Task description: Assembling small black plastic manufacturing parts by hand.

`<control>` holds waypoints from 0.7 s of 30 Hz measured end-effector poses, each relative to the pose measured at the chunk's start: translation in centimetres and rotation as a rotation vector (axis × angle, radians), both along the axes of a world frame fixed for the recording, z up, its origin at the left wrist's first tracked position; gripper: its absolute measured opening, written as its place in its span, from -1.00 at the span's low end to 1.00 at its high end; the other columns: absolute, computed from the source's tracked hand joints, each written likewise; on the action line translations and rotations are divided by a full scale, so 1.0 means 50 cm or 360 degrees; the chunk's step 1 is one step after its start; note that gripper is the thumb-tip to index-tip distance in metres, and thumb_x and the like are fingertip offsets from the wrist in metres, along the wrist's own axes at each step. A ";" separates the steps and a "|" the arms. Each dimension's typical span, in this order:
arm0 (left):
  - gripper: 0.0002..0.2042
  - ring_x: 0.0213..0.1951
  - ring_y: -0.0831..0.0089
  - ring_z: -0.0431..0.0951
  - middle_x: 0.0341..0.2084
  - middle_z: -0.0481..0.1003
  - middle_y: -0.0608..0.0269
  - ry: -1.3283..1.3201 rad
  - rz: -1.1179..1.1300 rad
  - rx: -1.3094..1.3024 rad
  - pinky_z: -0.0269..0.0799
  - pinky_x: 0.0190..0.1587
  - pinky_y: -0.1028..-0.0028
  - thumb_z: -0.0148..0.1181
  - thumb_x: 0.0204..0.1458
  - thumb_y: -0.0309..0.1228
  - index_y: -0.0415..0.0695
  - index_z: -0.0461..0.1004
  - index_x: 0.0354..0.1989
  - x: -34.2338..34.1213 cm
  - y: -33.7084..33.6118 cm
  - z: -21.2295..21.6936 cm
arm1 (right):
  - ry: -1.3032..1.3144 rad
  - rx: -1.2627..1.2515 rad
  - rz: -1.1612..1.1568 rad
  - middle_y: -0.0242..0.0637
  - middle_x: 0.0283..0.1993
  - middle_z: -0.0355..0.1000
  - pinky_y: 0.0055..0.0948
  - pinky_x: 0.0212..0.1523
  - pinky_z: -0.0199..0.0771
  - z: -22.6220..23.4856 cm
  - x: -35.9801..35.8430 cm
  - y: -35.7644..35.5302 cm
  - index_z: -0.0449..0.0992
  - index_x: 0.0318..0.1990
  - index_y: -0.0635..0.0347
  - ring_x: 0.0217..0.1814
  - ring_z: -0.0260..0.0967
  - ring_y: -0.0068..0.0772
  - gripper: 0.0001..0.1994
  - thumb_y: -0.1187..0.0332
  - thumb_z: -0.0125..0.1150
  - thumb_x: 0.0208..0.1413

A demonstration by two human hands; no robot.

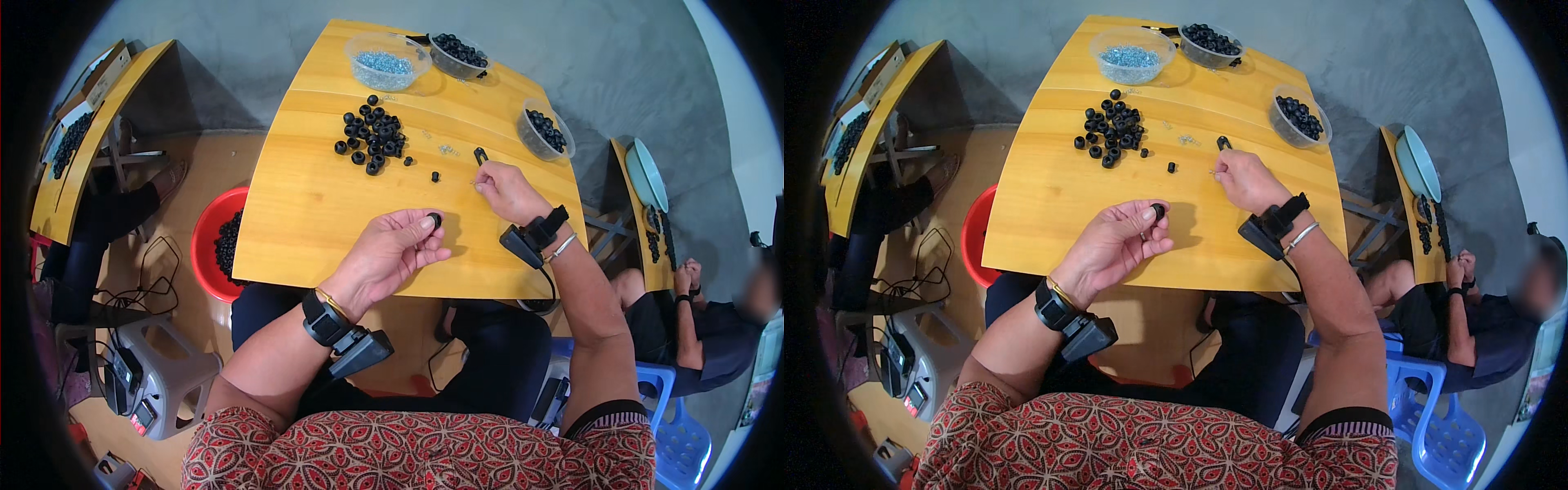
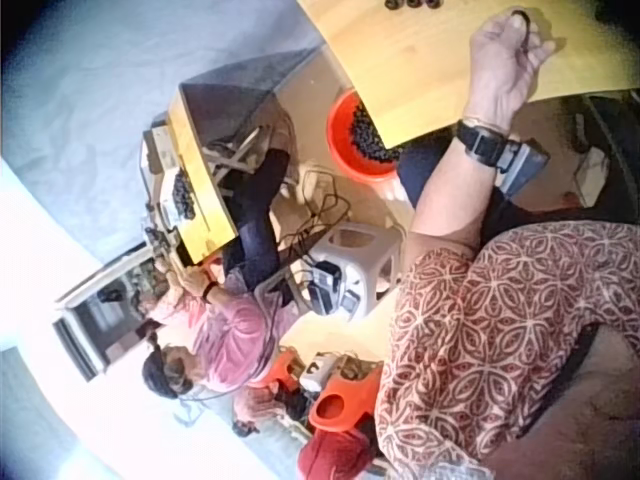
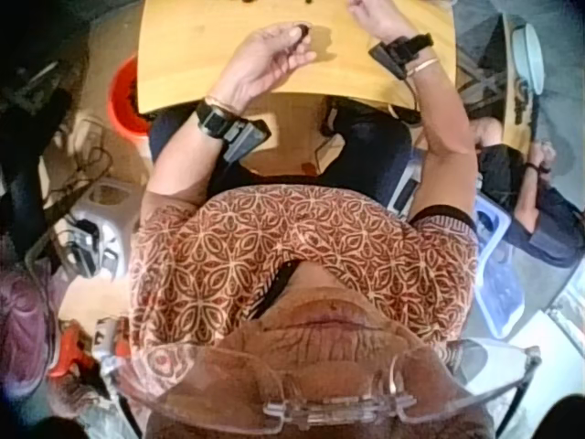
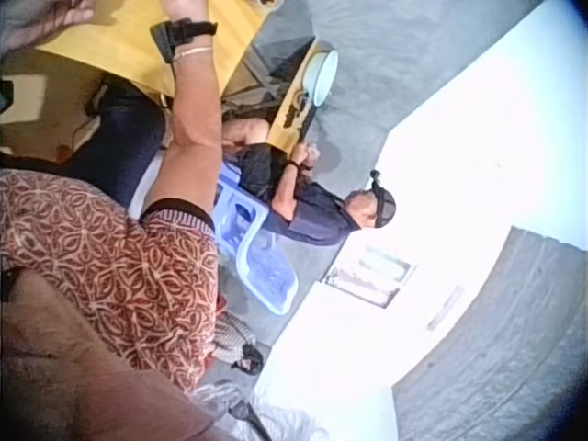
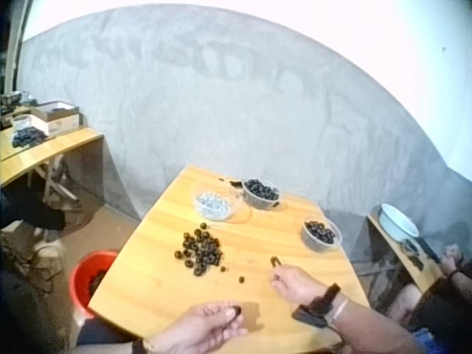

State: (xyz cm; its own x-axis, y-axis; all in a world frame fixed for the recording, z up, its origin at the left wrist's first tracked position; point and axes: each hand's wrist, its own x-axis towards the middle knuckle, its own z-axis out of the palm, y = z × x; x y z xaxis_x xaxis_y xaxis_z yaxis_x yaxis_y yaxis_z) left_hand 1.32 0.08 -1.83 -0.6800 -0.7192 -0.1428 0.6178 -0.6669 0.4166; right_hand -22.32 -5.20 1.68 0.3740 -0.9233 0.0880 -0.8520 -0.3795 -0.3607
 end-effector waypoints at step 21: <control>-0.84 -0.40 0.52 0.46 -0.45 0.43 0.22 0.0064 0.0058 -0.0157 0.48 -0.19 0.47 -0.03 0.03 -0.53 -0.29 0.38 -0.23 -0.001 0.002 -0.001 | -0.0146 0.0025 0.0330 -0.07 -0.44 0.30 -0.27 -0.40 0.27 0.131 0.145 0.149 0.30 -0.40 0.30 -0.38 0.28 -0.01 -0.94 0.54 -0.01 -0.08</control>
State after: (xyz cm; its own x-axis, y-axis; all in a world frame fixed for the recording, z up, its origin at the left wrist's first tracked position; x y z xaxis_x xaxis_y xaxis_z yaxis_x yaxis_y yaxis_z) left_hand 1.29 0.21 -1.86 -0.6570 -0.7527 -0.0429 0.6585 -0.6006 0.4535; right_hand -15.10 2.26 8.21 0.5471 -0.8289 0.1169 -0.7195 -0.5370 -0.4404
